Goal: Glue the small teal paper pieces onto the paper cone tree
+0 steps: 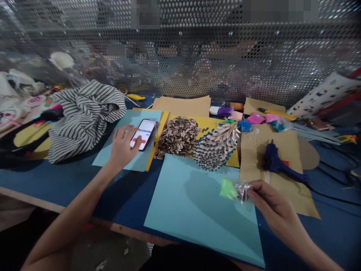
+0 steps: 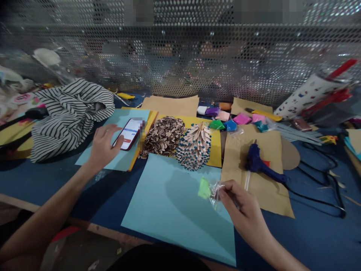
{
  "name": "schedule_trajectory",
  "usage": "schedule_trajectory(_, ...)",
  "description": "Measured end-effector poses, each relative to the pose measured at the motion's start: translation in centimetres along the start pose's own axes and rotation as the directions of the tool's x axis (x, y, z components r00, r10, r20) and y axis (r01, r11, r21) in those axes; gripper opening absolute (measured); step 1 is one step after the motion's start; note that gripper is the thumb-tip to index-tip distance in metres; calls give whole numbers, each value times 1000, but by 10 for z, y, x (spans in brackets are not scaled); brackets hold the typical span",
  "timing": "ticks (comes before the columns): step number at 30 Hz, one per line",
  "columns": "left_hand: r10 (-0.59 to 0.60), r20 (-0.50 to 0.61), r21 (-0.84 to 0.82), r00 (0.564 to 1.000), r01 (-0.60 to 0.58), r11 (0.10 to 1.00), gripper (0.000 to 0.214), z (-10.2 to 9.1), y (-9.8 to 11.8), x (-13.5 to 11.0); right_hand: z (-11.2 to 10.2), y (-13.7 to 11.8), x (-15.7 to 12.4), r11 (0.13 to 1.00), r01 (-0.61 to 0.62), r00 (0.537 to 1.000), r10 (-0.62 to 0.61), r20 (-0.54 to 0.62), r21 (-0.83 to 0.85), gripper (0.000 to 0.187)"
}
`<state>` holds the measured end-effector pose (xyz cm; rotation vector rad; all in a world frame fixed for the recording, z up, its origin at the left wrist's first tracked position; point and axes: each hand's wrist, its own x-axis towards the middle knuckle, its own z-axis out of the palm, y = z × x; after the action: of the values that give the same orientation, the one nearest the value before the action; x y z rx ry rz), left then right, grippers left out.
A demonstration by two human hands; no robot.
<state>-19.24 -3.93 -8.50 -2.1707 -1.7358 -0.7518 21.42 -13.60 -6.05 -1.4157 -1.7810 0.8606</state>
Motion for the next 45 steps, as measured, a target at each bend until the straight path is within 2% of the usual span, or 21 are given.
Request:
schedule_trajectory(1,64,-91,7,994,-63,998,21,-6,15,0,1,0,0,1000,0,1000,0,12,1,28)
schedule_trajectory(3,253,-178,-77,951,-270,960,6,-17,51,-5,4,0,-1,1000,-11,999,10,40,14,28)
schedule_trajectory(5,388,-147,-272,910,-415,868,5,-26,90,-14,9,-2,-3,999,-17,998,15,55,42,30)
schedule_trajectory(7,491,-62,-457,869,-462,760,8,-31,126,-24,15,-5,-4,997,-14,997,8,76,80,30)
schedule_trajectory(10,581,84,-636,810,-405,657,15,-32,165,-32,25,-12,-5,990,-9,993,-8,119,143,26)
schedule_trajectory(12,566,197,-760,801,-240,604,24,-29,180,-31,29,-16,-4,981,-6,989,-24,149,193,23)
schedule_trajectory(14,518,332,-838,788,-6,546,29,-26,190,-25,32,-20,-3,972,17,986,-54,155,233,20)
schedule_trajectory(16,476,439,-854,762,189,485,30,-24,196,-19,33,-24,-1,969,66,987,-98,126,238,18)
schedule_trajectory(18,454,496,-846,740,295,444,27,-23,199,-16,34,-26,1,973,119,986,-140,94,195,13)
schedule_trajectory(22,416,540,-825,731,364,432,25,-22,198,-18,37,-28,3,984,131,982,-145,120,124,11)
schedule_trajectory(27,372,528,-831,764,374,412,27,-26,193,-20,40,-32,8,960,-92,958,12,288,264,21)
schedule_trajectory(31,332,546,-821,769,413,394,29,-30,193,-18,41,-34,13,848,-252,927,74,368,465,31)
schedule_trajectory(35,313,601,-789,736,482,381,30,-32,192,-16,44,-32,17,689,-391,899,144,414,610,37)
schedule_trajectory(40,328,651,-758,685,564,328,32,-30,190,-13,47,-35,19,529,-507,858,234,457,681,38)
schedule_trajectory(45,375,643,-763,668,603,233,33,-26,188,-10,47,-35,20,448,-555,832,278,481,701,37)
